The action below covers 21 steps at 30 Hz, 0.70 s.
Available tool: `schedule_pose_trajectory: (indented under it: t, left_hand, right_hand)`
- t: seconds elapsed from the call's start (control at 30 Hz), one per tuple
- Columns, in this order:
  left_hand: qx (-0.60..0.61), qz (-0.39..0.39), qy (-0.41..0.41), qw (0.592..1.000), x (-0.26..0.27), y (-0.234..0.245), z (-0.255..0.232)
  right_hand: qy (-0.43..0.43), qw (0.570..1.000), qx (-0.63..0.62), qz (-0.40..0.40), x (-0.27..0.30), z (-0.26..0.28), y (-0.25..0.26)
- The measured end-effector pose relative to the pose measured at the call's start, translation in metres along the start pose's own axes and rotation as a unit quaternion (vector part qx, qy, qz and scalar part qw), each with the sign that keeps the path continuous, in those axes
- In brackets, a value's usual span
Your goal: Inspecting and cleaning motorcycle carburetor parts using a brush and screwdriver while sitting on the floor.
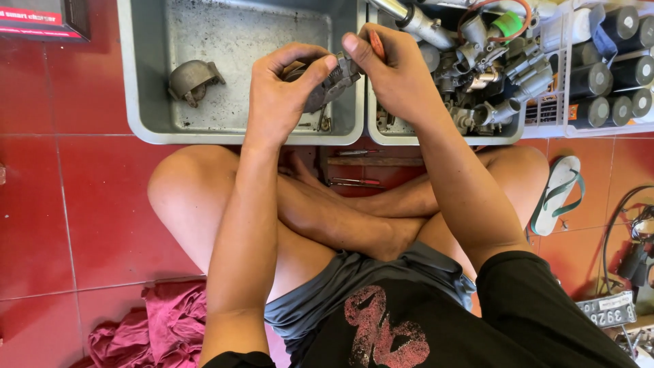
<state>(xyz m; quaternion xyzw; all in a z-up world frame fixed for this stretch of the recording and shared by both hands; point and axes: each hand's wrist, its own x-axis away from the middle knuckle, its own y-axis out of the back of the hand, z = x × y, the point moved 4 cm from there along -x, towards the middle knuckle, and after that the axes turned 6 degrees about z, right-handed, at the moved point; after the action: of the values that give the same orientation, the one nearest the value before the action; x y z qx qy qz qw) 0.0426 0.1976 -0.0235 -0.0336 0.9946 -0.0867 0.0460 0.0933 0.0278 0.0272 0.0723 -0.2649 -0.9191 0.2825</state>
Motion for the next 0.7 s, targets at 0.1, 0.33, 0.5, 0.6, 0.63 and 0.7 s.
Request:
schedule_pose_trajectory:
  t: [0.1,0.33,0.5,0.6,0.63,0.7]
  left_hand:
    - [0.003,-0.003,0.019,1.000,0.002,-0.001,-0.001]
    - [0.039,-0.008,0.034,0.999,0.004,-0.001,0.001]
    - [0.018,-0.003,0.029,0.999,0.006,-0.002,0.003]
    - [0.026,-0.005,0.034,0.999,0.005,-0.001,0.005]
    - [0.026,-0.005,0.035,0.999,0.005,-0.001,0.003]
    - [0.006,-0.001,0.022,1.000,0.005,-0.002,-0.001]
  right_hand:
    - [0.049,0.999,-0.002,0.017,0.004,0.012,0.000]
    - [0.043,0.997,-0.051,0.030,0.005,0.007,0.004]
    - [0.047,0.999,0.010,0.006,0.009,0.012,0.003]
    - [0.063,0.995,-0.060,0.048,0.009,0.011,0.004]
    - [0.063,0.995,-0.060,0.049,0.008,0.009,0.003]
    - [0.063,0.995,-0.079,0.027,0.005,0.005,0.003]
